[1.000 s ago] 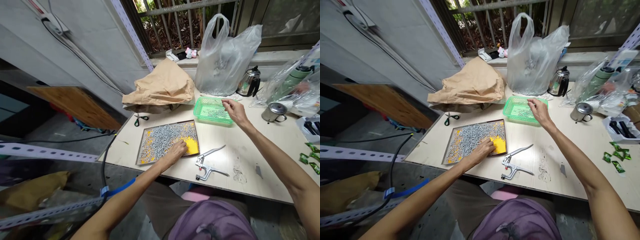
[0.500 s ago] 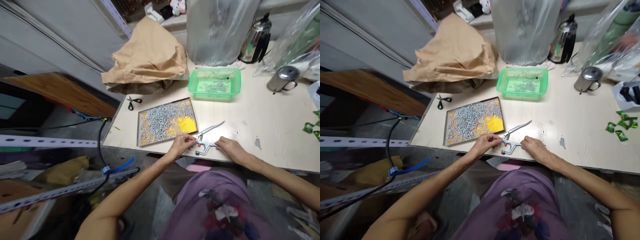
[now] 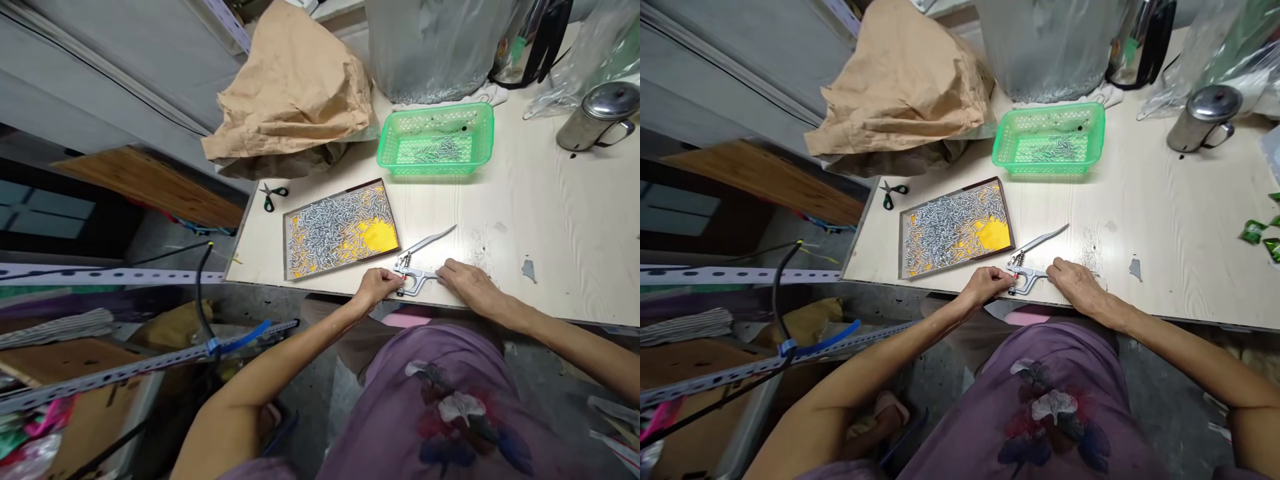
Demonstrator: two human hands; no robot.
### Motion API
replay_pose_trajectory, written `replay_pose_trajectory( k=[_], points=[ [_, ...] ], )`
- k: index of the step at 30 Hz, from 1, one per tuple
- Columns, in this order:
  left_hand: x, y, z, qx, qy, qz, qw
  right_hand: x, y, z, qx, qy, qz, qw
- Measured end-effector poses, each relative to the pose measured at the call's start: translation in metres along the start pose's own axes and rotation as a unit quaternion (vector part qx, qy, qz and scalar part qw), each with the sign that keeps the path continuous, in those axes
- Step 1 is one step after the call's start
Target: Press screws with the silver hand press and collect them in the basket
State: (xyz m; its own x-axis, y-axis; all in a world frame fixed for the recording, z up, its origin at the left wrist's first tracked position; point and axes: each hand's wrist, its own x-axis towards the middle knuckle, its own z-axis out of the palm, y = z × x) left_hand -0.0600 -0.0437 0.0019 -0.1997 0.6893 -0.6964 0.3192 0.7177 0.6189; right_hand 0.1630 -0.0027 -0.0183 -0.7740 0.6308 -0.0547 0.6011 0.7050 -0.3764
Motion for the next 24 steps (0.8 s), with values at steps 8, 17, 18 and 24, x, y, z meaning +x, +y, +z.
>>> replay_pose_trajectory(
  k=[8,17,18,24],
  points=[
    [0.003,0.005,-0.004,0.110,-0.041,-0.013,0.993,0.000,0.000,0.002,-0.042,-0.009,-0.020,0.999],
    [0.000,-0.003,-0.001,0.115,-0.036,-0.016,0.993,0.027,0.034,-0.023,-0.108,-0.020,-0.031,0.993],
    [0.000,-0.004,-0.001,0.114,-0.032,-0.015,0.993,0.030,0.034,-0.025,-0.114,-0.035,-0.032,0.992],
    [-0.001,-0.009,-0.003,0.132,-0.037,-0.011,0.991,0.031,0.021,-0.028,-0.144,-0.056,-0.026,0.988]
  ],
)
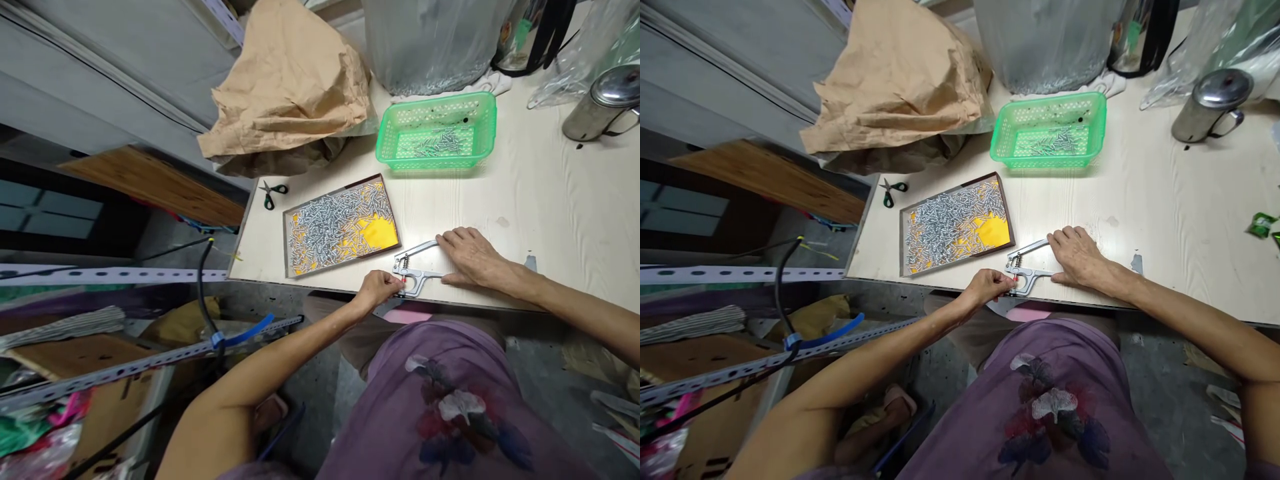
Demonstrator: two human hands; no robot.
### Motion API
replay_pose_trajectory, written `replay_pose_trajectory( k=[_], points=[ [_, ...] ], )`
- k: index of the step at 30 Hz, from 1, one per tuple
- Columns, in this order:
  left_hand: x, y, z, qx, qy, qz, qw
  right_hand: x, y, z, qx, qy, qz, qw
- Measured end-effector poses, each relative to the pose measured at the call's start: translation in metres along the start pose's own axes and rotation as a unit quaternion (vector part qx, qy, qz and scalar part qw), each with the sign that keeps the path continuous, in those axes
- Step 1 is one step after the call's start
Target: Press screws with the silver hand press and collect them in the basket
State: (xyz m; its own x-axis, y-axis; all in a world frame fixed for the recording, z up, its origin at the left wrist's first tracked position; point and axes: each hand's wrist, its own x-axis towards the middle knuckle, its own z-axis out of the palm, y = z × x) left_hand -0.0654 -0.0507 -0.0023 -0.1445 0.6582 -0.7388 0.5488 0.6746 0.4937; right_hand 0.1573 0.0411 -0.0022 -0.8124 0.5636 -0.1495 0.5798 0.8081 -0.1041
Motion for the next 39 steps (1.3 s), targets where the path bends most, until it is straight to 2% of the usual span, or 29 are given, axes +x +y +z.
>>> replay_pose_trajectory(
  k=[2,3,5,7,8,10,13,17,26,31,39],
  points=[
    [-0.001,-0.003,-0.001,0.034,0.009,0.019,0.999,-0.003,-0.002,0.001,0.003,0.019,-0.006,1.000],
    [-0.002,-0.005,-0.001,0.058,0.030,0.046,0.997,-0.005,-0.003,0.001,0.007,0.027,-0.008,1.000],
    [-0.004,-0.006,0.000,0.113,0.099,0.140,0.979,-0.008,-0.004,0.003,0.016,0.031,-0.009,0.999],
    [-0.003,-0.003,0.005,0.169,0.155,0.260,0.938,-0.009,-0.006,0.004,0.025,0.031,-0.007,0.999],
    [-0.002,0.001,0.008,0.196,0.164,0.316,0.914,-0.010,-0.007,0.005,0.029,0.033,-0.007,0.999],
    [0.005,0.011,0.015,0.255,0.153,0.402,0.866,-0.012,-0.010,0.007,0.036,0.043,-0.008,0.998],
    [0.019,0.028,0.022,0.331,0.111,0.464,0.814,-0.016,-0.010,0.009,0.048,0.061,-0.013,0.997],
    [0.030,0.040,0.022,0.390,0.054,0.467,0.792,-0.026,-0.004,0.011,0.064,0.066,0.004,0.996],
    [0.029,0.066,0.026,0.425,0.018,0.463,0.777,-0.032,-0.001,0.014,0.153,0.068,0.043,0.985],
    [0.033,0.067,0.026,0.408,0.002,0.462,0.787,-0.030,0.000,0.010,0.180,0.058,0.024,0.982],
    [0.037,0.065,0.032,0.367,0.024,0.437,0.821,-0.018,0.003,0.016,0.150,0.049,0.016,0.987]
  ],
)
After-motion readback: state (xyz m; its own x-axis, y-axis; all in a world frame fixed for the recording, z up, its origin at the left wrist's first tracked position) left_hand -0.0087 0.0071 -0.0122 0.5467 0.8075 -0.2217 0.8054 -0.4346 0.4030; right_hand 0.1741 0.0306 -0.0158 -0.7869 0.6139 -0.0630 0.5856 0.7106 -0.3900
